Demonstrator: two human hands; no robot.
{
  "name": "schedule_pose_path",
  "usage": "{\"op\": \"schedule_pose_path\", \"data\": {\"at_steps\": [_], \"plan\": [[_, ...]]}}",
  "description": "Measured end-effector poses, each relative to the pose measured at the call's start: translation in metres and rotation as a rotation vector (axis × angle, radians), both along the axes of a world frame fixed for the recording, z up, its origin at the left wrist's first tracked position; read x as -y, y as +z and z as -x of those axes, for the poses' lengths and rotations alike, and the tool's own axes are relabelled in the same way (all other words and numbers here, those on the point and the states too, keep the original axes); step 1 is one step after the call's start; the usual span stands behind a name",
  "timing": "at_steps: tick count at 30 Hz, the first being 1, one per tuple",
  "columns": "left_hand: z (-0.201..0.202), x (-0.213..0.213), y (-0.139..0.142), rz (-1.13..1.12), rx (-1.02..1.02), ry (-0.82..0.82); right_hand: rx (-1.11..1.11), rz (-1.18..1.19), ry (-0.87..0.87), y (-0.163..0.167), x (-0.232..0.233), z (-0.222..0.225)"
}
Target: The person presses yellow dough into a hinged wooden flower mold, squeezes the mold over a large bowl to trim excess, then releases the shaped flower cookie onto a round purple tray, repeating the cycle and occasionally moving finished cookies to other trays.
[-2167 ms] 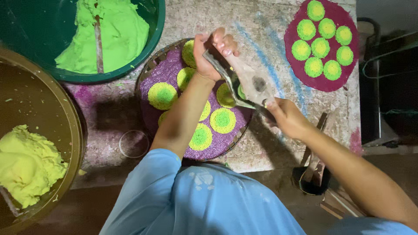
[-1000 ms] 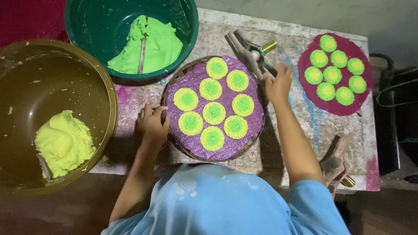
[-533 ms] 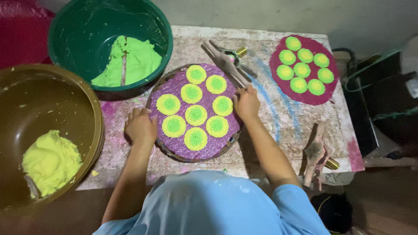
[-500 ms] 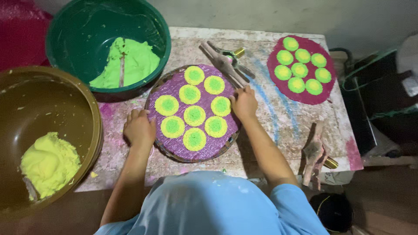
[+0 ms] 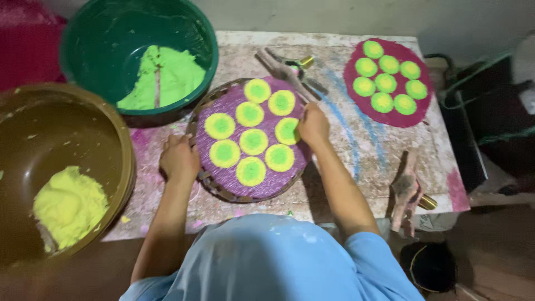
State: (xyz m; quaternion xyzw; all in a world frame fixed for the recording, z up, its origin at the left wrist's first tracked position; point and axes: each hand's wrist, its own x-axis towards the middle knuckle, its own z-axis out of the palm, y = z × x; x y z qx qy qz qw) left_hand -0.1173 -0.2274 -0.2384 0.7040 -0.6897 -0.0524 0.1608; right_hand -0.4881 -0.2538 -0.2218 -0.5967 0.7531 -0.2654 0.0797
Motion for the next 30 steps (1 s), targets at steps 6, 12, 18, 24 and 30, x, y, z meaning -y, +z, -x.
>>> {"op": "schedule_pose_path", "data": {"at_steps": [6,12,18,24,30], "plan": [[0.005,0.006,-0.002,0.113,-0.015,-0.040,0.208,0.058,0.075,-0.008,0.001,0.009],[0.013,0.014,0.003,0.084,-0.043,0.016,0.368,0.149,0.038,-0.015,0.007,0.014],[0.018,0.023,0.000,0.001,-0.046,0.027,0.232,0.233,0.074,-0.017,0.002,0.005],[0.028,0.012,-0.005,0.077,-0.073,0.015,0.152,0.293,0.055,-0.017,-0.012,0.001],[0.055,0.001,0.039,0.232,-0.453,-0.237,0.342,0.301,0.083,-0.004,-0.033,0.023]]}}
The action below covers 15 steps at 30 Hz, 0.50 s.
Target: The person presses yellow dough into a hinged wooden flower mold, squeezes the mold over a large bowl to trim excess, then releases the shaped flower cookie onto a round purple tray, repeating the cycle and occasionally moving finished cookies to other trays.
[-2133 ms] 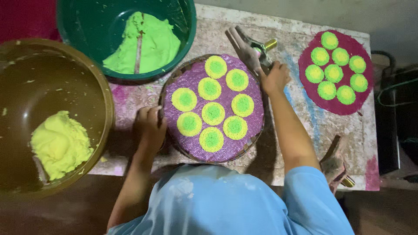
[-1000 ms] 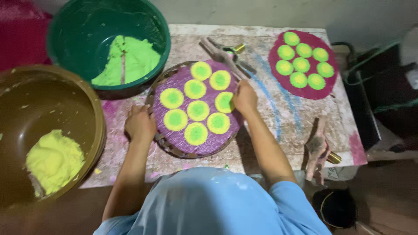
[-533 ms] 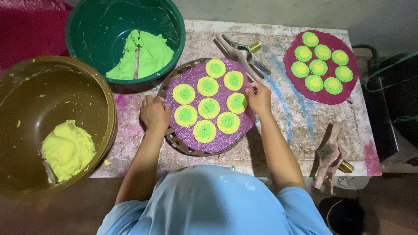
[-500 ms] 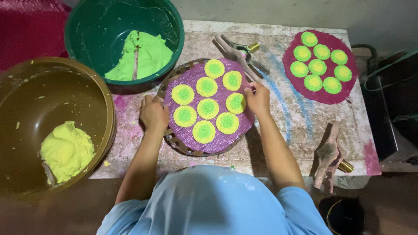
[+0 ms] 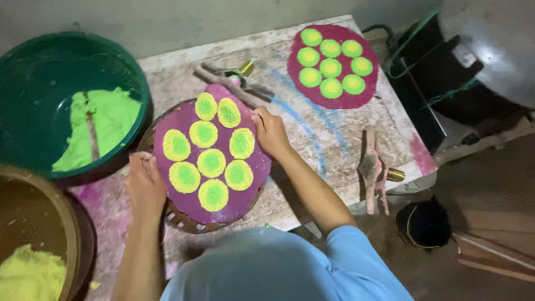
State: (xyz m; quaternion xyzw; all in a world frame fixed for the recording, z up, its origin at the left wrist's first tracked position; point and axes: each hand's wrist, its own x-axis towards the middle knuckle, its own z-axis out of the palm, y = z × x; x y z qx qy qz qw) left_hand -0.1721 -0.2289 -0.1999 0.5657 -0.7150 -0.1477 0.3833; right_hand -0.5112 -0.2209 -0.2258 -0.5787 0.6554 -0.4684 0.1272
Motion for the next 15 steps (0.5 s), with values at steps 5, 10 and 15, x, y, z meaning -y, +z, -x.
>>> {"op": "schedule_pose_path", "data": {"at_steps": [5,10,15], "plan": [[0.064,0.036,0.039,0.049,-0.090,-0.243,0.099,0.073,-0.038,0.027,-0.027,0.066],[0.187,0.074,0.032,0.118,-0.102,-0.502,-0.124,0.135,-0.278,0.051,-0.067,0.167],[0.308,0.087,0.032,-0.104,-0.096,-0.556,-0.279,0.080,-0.553,0.055,-0.082,0.239]]}}
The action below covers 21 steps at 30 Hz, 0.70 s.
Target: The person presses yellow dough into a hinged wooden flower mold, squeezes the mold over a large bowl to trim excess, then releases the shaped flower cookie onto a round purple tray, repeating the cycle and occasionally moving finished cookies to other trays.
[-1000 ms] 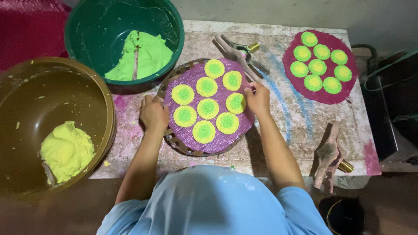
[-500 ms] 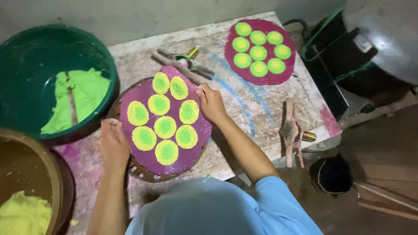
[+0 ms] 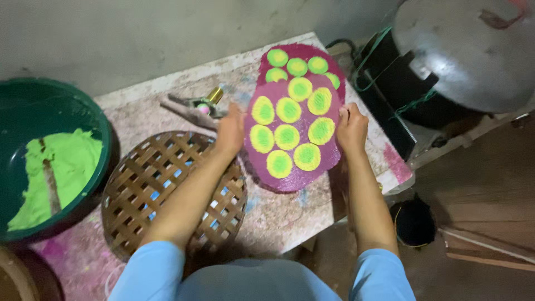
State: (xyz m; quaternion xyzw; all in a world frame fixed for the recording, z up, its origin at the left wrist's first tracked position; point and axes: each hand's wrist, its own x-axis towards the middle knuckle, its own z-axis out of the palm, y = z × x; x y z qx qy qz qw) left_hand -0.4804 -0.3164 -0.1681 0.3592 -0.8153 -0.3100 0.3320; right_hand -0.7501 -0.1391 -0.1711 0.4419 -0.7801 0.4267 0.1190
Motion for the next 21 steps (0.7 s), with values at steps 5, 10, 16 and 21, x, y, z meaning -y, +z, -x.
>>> {"op": "schedule_pose_path", "data": {"at_steps": [5,10,16,21], "plan": [[0.063,0.003,0.012,-0.033,0.258,-0.015,0.076,-0.229,-0.330,-0.019,-0.004,0.031],[0.050,0.006,0.009,0.060,0.050,-0.094,0.132,-0.356,-0.395,-0.037,-0.024,0.047],[-0.115,-0.001,-0.004,-0.068,-0.095,-0.003,-0.075,-0.302,-0.233,-0.054,-0.116,0.012],[-0.278,-0.050,-0.031,-0.046,-0.105,0.320,0.369,-0.581,-0.437,-0.066,-0.180,-0.054]]}}
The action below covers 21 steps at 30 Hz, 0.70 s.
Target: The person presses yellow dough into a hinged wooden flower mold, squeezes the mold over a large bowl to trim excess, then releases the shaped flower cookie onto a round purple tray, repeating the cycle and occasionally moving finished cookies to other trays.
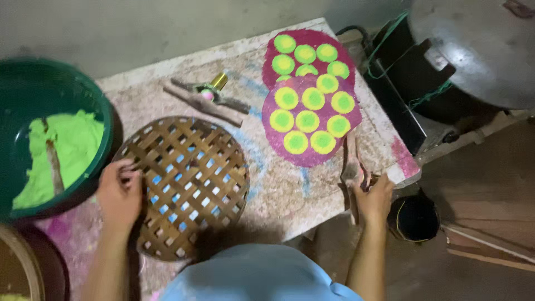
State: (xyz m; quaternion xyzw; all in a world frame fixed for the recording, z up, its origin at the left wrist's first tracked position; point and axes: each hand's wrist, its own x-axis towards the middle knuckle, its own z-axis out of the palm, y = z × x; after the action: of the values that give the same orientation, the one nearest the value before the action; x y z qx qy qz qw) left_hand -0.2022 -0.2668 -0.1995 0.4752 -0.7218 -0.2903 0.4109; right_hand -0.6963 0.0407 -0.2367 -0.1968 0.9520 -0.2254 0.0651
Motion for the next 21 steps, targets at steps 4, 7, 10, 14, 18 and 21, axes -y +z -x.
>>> {"op": "schedule_pose_path", "data": {"at_steps": [4,7,10,14,18,21], "plan": [[-0.097,-0.060,-0.039,0.012,0.307,0.267,0.009,-0.085,0.006,-0.024,-0.016,-0.017],[-0.145,-0.089,-0.072,0.072,0.433,0.305,0.051,-0.160,-0.021,-0.049,-0.032,-0.014],[-0.177,-0.108,-0.095,0.039,0.527,0.309,-0.023,-0.133,-0.067,-0.074,-0.050,-0.013],[-0.196,-0.130,-0.106,-0.165,0.611,0.306,-0.116,0.564,0.062,-0.081,-0.067,-0.021],[-0.197,-0.147,-0.113,-0.058,0.752,0.222,0.399,1.040,0.057,-0.054,-0.058,-0.044],[-0.198,-0.155,-0.118,-0.096,0.698,0.136,0.620,1.156,0.205,-0.021,-0.033,-0.080]]}}
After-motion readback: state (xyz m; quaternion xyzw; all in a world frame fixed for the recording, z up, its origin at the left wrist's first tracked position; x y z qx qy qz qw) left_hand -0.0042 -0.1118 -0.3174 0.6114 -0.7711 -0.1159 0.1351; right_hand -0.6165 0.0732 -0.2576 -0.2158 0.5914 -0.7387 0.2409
